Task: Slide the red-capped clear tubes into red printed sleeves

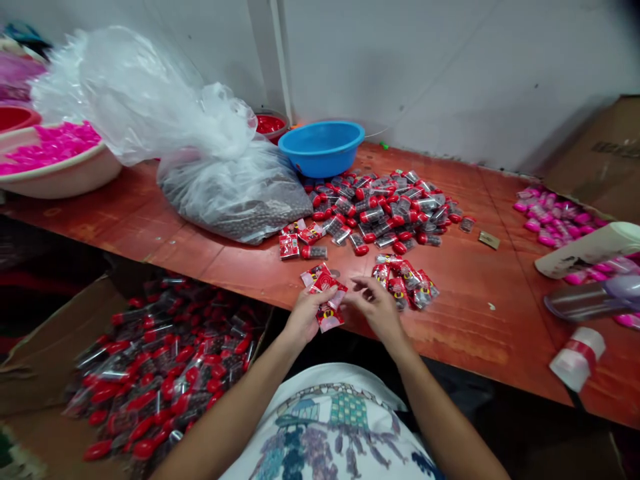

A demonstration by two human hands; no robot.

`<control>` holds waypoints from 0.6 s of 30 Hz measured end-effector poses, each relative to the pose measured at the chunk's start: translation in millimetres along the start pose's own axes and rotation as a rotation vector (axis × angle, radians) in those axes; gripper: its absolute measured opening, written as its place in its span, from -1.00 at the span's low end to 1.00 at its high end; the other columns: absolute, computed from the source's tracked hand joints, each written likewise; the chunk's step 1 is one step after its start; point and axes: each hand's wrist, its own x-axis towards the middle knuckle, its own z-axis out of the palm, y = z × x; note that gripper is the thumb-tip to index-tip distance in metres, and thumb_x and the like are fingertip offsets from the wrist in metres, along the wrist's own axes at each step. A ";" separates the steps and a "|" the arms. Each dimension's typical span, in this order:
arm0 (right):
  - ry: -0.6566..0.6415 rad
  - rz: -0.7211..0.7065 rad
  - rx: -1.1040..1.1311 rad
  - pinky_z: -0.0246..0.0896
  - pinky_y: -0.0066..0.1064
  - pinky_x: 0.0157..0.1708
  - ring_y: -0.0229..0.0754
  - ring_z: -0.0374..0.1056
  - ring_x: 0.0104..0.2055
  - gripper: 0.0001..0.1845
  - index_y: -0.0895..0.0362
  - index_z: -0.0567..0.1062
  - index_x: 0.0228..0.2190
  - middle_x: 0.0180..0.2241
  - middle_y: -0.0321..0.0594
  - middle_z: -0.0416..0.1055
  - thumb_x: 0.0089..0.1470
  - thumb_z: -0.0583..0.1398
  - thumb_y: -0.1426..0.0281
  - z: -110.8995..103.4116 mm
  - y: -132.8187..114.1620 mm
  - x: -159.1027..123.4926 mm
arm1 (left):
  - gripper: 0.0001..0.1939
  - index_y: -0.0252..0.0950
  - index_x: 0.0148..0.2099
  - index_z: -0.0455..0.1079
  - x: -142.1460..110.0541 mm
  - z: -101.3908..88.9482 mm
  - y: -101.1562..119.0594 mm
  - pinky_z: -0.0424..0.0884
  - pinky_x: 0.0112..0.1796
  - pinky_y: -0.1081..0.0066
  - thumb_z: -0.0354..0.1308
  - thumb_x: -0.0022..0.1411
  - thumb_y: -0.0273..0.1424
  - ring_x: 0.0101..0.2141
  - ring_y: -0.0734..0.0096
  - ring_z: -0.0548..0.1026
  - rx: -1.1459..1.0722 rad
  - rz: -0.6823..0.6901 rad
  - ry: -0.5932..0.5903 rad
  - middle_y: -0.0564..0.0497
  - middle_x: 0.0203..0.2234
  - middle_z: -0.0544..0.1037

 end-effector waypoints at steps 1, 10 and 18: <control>-0.072 0.003 0.055 0.27 -0.41 -0.34 -0.22 0.35 -0.38 -0.71 0.06 0.48 -0.16 -0.33 -0.27 0.45 0.02 0.21 0.31 11.6 -3.2 1.3 | -0.64 -0.41 -0.20 0.46 0.6 -1.4 0.3 0.51 -0.42 0.36 0.35 -0.13 -0.57 -0.49 0.32 0.55 -0.005 0.012 -0.001 -0.08 -0.46 0.59; -0.312 -0.177 -0.086 0.28 -0.36 -0.19 -0.15 0.43 -0.17 -0.69 -0.03 0.44 -0.04 -0.19 -0.27 0.52 0.18 0.07 0.35 26.0 -9.6 39.7 | -0.70 -0.42 -0.30 0.47 5.4 -15.4 15.0 0.50 -0.44 0.39 0.38 -0.18 -0.58 -0.54 0.34 0.54 -0.021 0.105 0.111 -0.06 -0.52 0.59; -0.009 -0.066 -0.943 0.11 -0.19 -0.11 0.07 0.28 -0.11 -0.66 0.30 0.42 -0.06 -0.18 0.17 0.40 0.17 0.10 0.38 11.7 11.1 109.5 | -0.88 -0.44 -0.35 0.43 14.9 -15.7 25.6 0.47 -0.55 0.43 0.29 -0.01 -0.54 -0.63 0.41 0.48 -0.139 -0.013 0.111 -0.06 -0.58 0.55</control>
